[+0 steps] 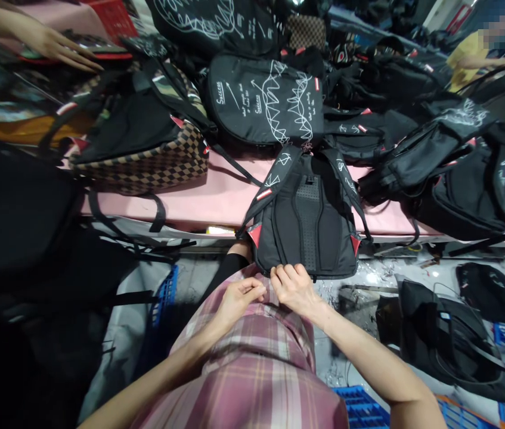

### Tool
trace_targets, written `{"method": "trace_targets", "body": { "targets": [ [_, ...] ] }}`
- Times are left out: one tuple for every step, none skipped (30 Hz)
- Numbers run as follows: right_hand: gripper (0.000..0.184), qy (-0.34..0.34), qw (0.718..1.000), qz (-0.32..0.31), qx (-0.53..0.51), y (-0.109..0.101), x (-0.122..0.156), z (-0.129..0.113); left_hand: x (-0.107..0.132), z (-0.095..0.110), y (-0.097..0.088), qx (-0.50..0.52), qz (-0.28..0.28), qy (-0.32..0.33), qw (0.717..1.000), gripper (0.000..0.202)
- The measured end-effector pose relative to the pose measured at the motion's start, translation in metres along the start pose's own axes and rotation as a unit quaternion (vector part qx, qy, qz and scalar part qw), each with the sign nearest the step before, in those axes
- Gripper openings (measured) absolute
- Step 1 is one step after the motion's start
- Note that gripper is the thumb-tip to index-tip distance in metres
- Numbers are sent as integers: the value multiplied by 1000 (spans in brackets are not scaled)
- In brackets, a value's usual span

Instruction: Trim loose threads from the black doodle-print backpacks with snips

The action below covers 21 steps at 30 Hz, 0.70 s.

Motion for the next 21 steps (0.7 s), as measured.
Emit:
{"method": "trace_targets", "body": {
  "targets": [
    [20, -2, 1000, 0, 2, 0, -1, -1, -1, 0, 1, -2, -5, 1, 1000, 18],
    [19, -4, 1000, 2, 3, -1, -2, -1, -2, 0, 2, -8, -12, 4, 1000, 18],
    [19, -7, 1000, 4, 3, -1, -4, -1, -3, 0, 3, -16, -20, 9, 1000, 18],
    [17, -11, 1000, 6, -1, -1, -5, -2, -4, 1, 4, -24, -29, 14, 999, 18],
    [16, -15, 1000, 6, -8, -1, -6, -1, -5, 3, 4, -31, -38, 19, 999, 19],
    [15, -21, 1000, 4, -17, 0, -8, -1, -7, 4, 5, -36, -46, 23, 998, 19],
    [15, -27, 999, -2, -28, 0, -9, 0, -8, 5, 6, -40, -52, 26, 998, 19],
    [15, -32, 999, -12, -39, 1, -9, 2, -9, 7, 7, -46, -55, 29, 997, 18],
    [15, -35, 998, -26, -51, 2, -10, 4, -8, 8, 9, -57, -59, 33, 996, 18],
    [15, -35, 997, -42, -62, 3, -10, 6, -6, 9, 11, -78, -65, 38, 994, 18],
    [15, -27, 995, -59, -74, 4, -10, 10, -3, 9, 13, -108, -78, 45, 990, 19],
    [14, -10, 993, -73, -87, 5, -9, 15, 1, 8, 16, -146, -104, 55, 982, 19],
    [14, 15, 991, -84, -103, 5, -8, 21, 6, 6, 19, -188, -140, 68, 970, 20],
    [13, 47, 987, -91, -121, 6, -7, 27, 12, 2, 20, -230, -182, 79, 953, 19],
    [14, 82, 982, -95, -140, 6, -5, 34, 17, -2, 20, -270, -219, 89, 933, 22],
    [15, 113, 976, -95, -160, 6, -3, 40, 20, -7, 17, -304, -245, 97, 916, 30],
    [17, 139, 970, -93, -178, 6, -1, 46, 21, -11, 12, -328, -251, 100, 905, 38],
    [19, 157, 964, -90, -192, 7, 2, 50, 18, -15, 4, -339, -225, 100, 908, 40],
    [20, 171, 960, -87, -202, 8, 4, 53, 13, -16, -6, -340, -175, 97, 919, 35],
    [21, 180, 957, -86, -209, 9, 6, 53, 5, -17, -16, -333, -112, 95, 931, 28],
    [22, 186, 955, -86, -214, 10, 8, 53, -4, -15, -25, -320, -43, 97, 942, 23]
  ]
}}
Point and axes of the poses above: each hand's wrist, its own x-axis away from the middle knuckle, its own y-axis out of the palm, z = x × y, the point moved 2 cm from there along -x, towards the middle knuckle, and after that the axes turned 15 degrees about x, right-handed, at the moved point
